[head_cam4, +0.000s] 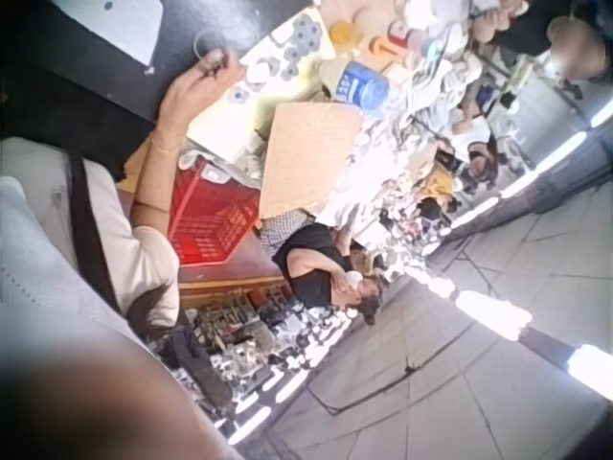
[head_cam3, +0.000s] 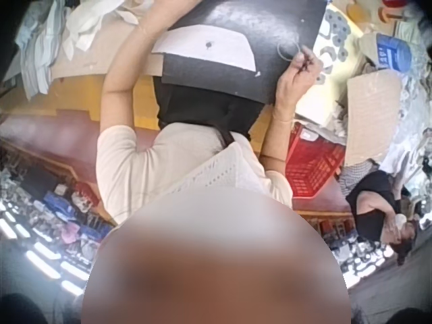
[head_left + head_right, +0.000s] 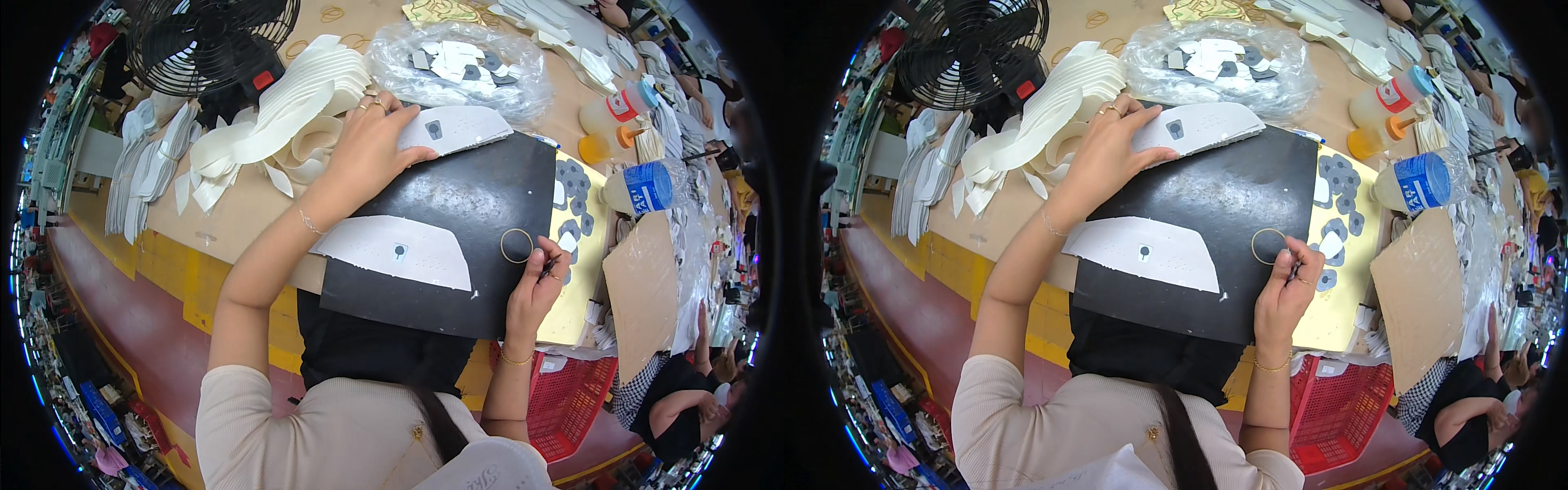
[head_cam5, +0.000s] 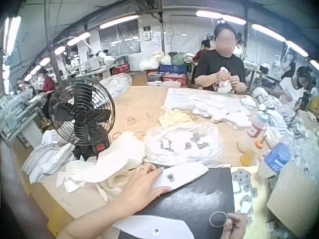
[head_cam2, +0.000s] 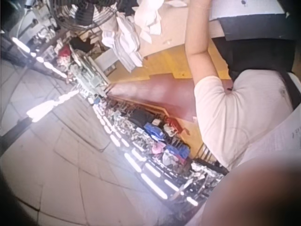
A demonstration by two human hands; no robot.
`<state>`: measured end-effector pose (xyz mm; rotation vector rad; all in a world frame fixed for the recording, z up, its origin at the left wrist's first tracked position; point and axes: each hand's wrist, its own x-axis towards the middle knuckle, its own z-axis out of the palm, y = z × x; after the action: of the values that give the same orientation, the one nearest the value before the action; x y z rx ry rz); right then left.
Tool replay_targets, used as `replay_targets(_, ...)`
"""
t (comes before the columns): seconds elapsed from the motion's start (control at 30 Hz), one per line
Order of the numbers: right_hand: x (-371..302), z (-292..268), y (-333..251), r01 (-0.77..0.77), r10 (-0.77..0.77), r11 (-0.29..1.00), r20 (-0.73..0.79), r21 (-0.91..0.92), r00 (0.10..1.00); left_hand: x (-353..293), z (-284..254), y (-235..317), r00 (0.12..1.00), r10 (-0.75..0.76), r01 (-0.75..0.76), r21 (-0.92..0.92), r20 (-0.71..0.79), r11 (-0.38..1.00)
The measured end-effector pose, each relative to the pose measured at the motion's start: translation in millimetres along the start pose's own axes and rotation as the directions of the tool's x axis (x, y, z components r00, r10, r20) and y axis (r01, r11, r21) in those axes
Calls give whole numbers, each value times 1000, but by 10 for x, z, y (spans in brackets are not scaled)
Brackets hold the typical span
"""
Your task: The person walks to a workstation and begins assembling shoe components. They pick up white foam pieces and small grey inserts, then use tweezers to place the inserts into the foam pieces. The person repeats this process for multiple units, stacking the finished pieces on the table.
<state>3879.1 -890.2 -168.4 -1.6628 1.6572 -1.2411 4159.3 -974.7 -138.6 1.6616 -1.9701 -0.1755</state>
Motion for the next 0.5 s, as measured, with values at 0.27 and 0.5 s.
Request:
replay_targets(0.27,22,6,-53,159,-160,987,-13,-36,987,-5,-16,128,996,26,-34,-77,-91,996)
replay_targets(0.5,-41,-50,-54,83,-85,988,8,126,996,61,-458,272,899,-113,432,-810,423,396)
